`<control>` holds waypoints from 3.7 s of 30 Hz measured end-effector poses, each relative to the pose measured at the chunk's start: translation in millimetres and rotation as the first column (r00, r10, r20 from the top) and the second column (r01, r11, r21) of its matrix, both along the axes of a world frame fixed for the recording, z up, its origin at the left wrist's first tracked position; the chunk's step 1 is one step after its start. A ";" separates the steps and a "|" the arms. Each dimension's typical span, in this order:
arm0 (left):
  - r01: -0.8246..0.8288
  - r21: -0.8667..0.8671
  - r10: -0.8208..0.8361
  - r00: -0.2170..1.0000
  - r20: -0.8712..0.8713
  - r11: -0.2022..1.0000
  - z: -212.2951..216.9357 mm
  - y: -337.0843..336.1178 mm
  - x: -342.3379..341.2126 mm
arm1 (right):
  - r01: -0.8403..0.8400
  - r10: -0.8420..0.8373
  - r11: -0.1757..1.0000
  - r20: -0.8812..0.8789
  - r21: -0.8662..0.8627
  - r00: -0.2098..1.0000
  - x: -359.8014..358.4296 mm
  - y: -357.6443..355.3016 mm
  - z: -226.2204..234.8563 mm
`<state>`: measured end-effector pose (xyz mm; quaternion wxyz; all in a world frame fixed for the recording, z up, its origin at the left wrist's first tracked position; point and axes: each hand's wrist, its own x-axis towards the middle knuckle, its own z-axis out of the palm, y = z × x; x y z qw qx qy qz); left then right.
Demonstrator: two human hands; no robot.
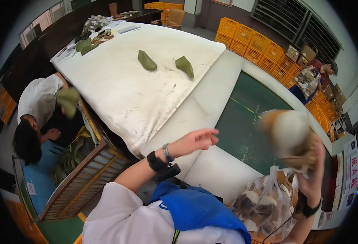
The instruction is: Sort shoe uppers and match them with appropriate shoe lasts on a conveyor belt in a shoe manufacturing facility.
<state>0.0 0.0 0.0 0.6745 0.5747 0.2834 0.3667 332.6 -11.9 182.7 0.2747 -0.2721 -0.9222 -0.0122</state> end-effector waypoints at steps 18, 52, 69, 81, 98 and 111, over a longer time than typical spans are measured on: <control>-0.626 -0.213 0.649 0.758 0.059 0.750 -11.0 -40.6 -40.6 | -0.124 0.075 0.950 -0.178 -0.287 0.981 -216.2 59.1 -163.2; -0.662 -0.090 0.638 0.665 0.389 0.744 42.5 -43.5 -12.3 | -0.380 -0.360 0.488 -0.577 -0.786 0.733 -196.4 22.6 -117.5; -0.604 -0.040 0.568 0.721 0.397 0.796 37.4 -41.3 -13.9 | -0.396 -0.382 0.435 -0.563 -0.809 0.733 -193.0 25.6 -111.9; -0.354 0.733 0.759 0.561 -0.331 0.581 -11.8 19.6 -53.7 | 0.048 -0.133 0.951 -0.261 -0.307 0.956 -200.8 89.3 -179.2; -0.184 0.406 0.424 0.070 -0.903 0.895 -91.3 282.9 -152.0 | -0.016 0.001 0.778 -0.024 -0.628 1.000 -176.9 133.5 -291.1; -0.230 0.481 0.517 0.130 -0.846 0.846 -153.8 326.2 -128.0 | 0.168 -0.344 0.662 -0.096 -0.730 0.934 -143.1 165.7 -326.4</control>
